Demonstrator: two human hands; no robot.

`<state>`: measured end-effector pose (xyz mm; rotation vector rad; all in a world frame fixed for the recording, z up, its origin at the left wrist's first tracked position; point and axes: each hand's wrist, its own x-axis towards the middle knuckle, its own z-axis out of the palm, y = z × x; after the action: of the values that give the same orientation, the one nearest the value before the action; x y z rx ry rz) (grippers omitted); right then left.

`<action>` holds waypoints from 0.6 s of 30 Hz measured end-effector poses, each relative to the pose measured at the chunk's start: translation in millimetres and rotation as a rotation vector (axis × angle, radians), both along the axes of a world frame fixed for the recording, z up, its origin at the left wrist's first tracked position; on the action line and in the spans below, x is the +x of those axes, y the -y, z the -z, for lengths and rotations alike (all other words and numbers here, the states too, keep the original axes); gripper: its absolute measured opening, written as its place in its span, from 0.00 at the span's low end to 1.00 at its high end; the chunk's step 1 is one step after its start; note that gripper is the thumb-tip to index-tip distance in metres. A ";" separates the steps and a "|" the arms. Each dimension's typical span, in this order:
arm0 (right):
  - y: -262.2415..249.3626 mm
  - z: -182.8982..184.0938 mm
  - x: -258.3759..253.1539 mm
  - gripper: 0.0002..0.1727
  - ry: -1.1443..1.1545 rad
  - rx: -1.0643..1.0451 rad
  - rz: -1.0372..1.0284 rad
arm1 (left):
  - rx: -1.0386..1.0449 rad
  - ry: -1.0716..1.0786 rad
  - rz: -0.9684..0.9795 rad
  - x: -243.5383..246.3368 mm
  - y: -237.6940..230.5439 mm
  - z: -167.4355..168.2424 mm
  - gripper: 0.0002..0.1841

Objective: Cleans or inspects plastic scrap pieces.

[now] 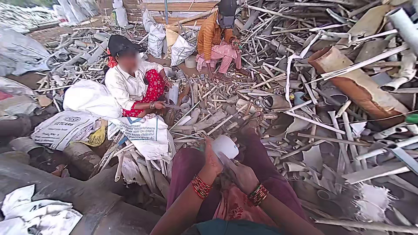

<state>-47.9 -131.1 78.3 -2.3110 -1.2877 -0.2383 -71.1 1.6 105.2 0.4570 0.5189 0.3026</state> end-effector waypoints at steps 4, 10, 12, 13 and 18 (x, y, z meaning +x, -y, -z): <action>4.1 0.5 22.3 0.27 -0.032 -0.026 0.125 | -0.051 0.057 0.000 2.3 -3.1 2.9 0.47; 43.5 23.2 45.8 0.27 -0.256 -0.035 0.323 | 0.119 -0.094 0.025 0.7 -4.2 0.3 0.27; 59.1 29.3 42.9 0.25 -0.498 -0.160 0.355 | 0.283 -0.294 0.103 2.5 -6.5 2.7 0.22; 63.5 33.2 45.1 0.24 -0.615 -0.234 0.357 | 0.358 -0.377 0.176 4.4 -9.8 7.7 0.24; 80.0 84.4 73.5 0.22 -0.987 -0.386 0.206 | 0.956 -0.454 0.756 13.9 -17.0 12.8 0.34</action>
<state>25.5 -211.1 -6.1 -2.3139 -0.6053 1.0408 -57.2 18.6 92.4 1.6241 0.5790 -0.3287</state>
